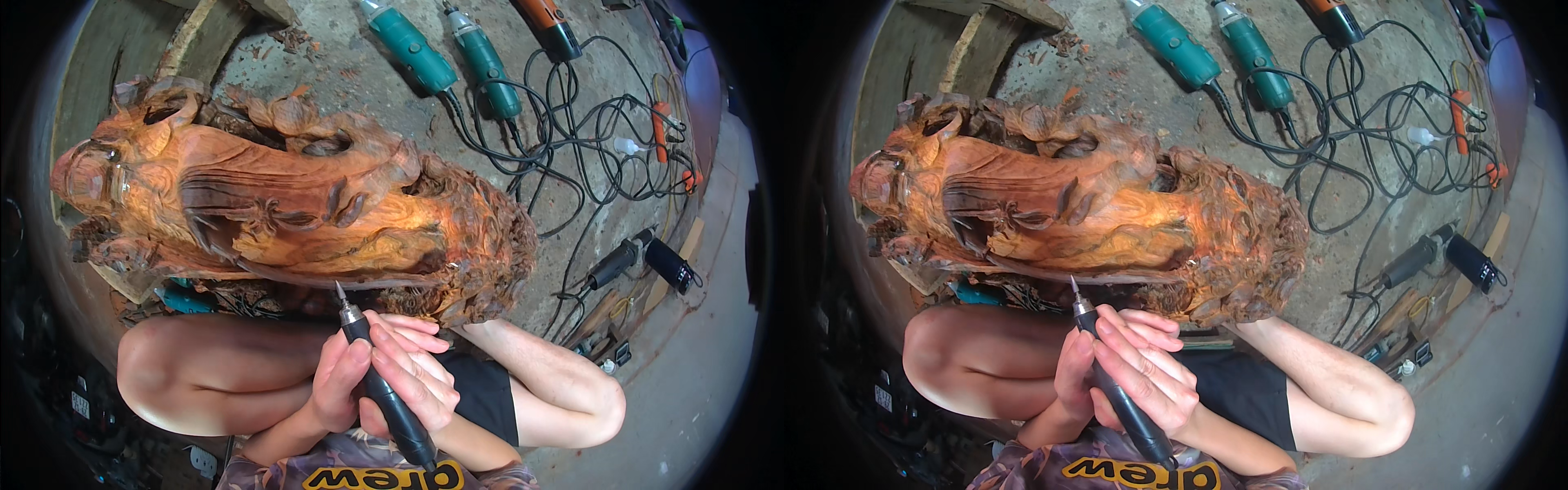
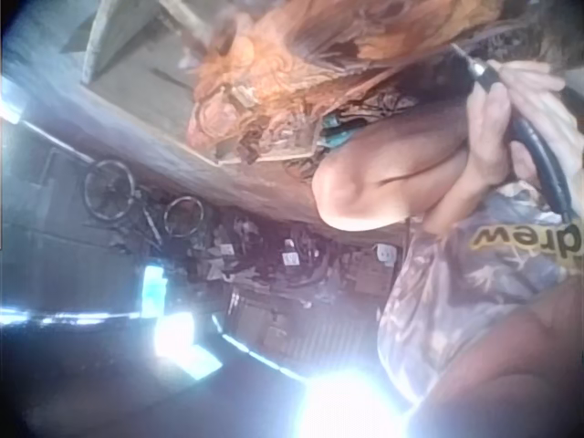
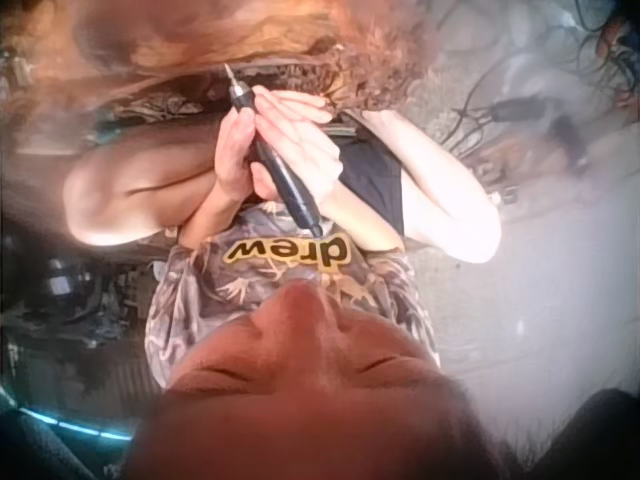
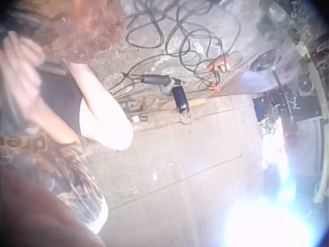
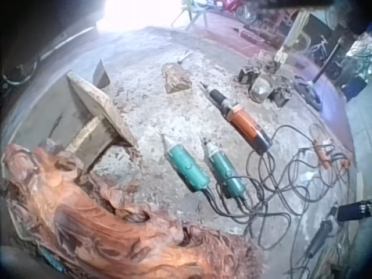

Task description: The person uses a rotary tool to carve and refine details on a large wooden sculpture. They switch between different tools and positions to work on various sections of the sculpture.

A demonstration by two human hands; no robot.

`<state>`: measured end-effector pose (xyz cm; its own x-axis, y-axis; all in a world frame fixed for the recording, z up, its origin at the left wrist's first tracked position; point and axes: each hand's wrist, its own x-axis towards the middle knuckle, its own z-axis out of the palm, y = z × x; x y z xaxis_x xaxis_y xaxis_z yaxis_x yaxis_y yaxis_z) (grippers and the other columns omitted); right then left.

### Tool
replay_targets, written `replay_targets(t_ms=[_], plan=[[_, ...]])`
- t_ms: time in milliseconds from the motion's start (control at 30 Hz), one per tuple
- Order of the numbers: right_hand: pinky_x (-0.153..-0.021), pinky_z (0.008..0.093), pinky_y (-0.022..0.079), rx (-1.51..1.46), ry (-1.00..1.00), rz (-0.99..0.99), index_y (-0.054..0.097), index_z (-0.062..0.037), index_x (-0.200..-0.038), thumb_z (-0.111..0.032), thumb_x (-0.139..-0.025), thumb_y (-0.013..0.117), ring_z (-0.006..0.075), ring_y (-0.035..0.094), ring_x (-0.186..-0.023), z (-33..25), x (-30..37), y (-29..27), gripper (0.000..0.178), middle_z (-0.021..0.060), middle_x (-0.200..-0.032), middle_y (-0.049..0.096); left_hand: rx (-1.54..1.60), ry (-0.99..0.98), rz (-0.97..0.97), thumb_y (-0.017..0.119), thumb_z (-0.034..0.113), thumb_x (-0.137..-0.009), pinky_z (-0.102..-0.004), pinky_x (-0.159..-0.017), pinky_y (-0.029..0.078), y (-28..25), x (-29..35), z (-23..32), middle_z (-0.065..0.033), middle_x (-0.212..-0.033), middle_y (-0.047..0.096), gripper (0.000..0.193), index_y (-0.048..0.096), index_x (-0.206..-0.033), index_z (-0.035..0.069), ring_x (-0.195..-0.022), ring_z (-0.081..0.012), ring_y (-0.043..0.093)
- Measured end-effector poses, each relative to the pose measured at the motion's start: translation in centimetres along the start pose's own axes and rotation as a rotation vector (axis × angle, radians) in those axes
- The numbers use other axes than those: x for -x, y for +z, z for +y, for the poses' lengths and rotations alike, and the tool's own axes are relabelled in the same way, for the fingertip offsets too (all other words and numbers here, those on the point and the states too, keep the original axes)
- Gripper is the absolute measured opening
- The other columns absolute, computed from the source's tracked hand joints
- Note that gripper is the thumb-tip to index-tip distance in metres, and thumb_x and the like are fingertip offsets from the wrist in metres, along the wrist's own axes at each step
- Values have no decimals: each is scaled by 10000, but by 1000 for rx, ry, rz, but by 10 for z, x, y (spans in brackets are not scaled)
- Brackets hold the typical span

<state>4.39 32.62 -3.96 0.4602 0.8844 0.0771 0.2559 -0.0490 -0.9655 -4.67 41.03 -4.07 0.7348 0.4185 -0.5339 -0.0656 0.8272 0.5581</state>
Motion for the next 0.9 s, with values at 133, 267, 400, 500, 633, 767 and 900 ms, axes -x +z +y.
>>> replay_targets(t_ms=[133,267,400,500,633,767,900], plan=[[-940,493,540,-15,5,42,575,87,-1277,-191,-879,688,490,644,-1121,-1,6,4,499,358,-1247,607,-97,98,-36,386,407,-1020,-522,-1023,455,-8,-1,-10,-324,-1069,663,549,564,-1081,-109,-1124,-420,619],[-944,499,536,41,7,60,574,93,-1275,-210,-887,677,491,647,-1114,2,11,1,503,368,-1235,608,-64,52,-29,396,374,-1026,-511,-1007,470,-3,-3,-9,-314,-1087,661,514,543,-1117,-111,-1107,-398,632],[-945,505,534,111,19,78,573,105,-1265,-239,-895,662,487,653,-1105,4,18,-6,513,383,-1216,609,-11,-17,-25,404,361,-1026,-475,-985,492,4,-6,-12,-306,-1102,661,503,537,-1139,-111,-1081,-365,653],[-963,510,521,174,36,124,569,124,-1252,-281,-903,647,478,656,-1103,5,27,-11,540,390,-1185,619,-12,-77,-19,401,329,-1033,-422,-968,505,12,-11,-10,-284,-1108,672,485,546,-1164,-115,-1054,-311,668],[-962,500,517,218,48,170,555,114,-1276,-299,-921,616,459,658,-1102,5,30,-17,547,372,-1183,629,-62,-74,-62,391,278,-1039,-401,-952,515,13,-15,-20,-251,-1123,684,449,547,-1200,-111,-1023,-278,679],[-930,503,534,182,20,123,556,116,-1263,-296,-918,643,474,667,-1074,2,25,-19,545,389,-1192,616,-86,-72,-74,396,298,-1036,-421,-976,505,15,-14,-10,-265,-1119,676,457,551,-1179,-108,-1050,-313,673],[-949,419,553,-49,96,92,640,106,-1176,7,-698,733,434,655,-1140,-10,0,-9,497,333,-1205,642,-23,-21,20,377,382,-1023,-495,-1004,478,6,2,-12,-306,-1108,658,524,564,-1095,-102,-1095,-392,644]])
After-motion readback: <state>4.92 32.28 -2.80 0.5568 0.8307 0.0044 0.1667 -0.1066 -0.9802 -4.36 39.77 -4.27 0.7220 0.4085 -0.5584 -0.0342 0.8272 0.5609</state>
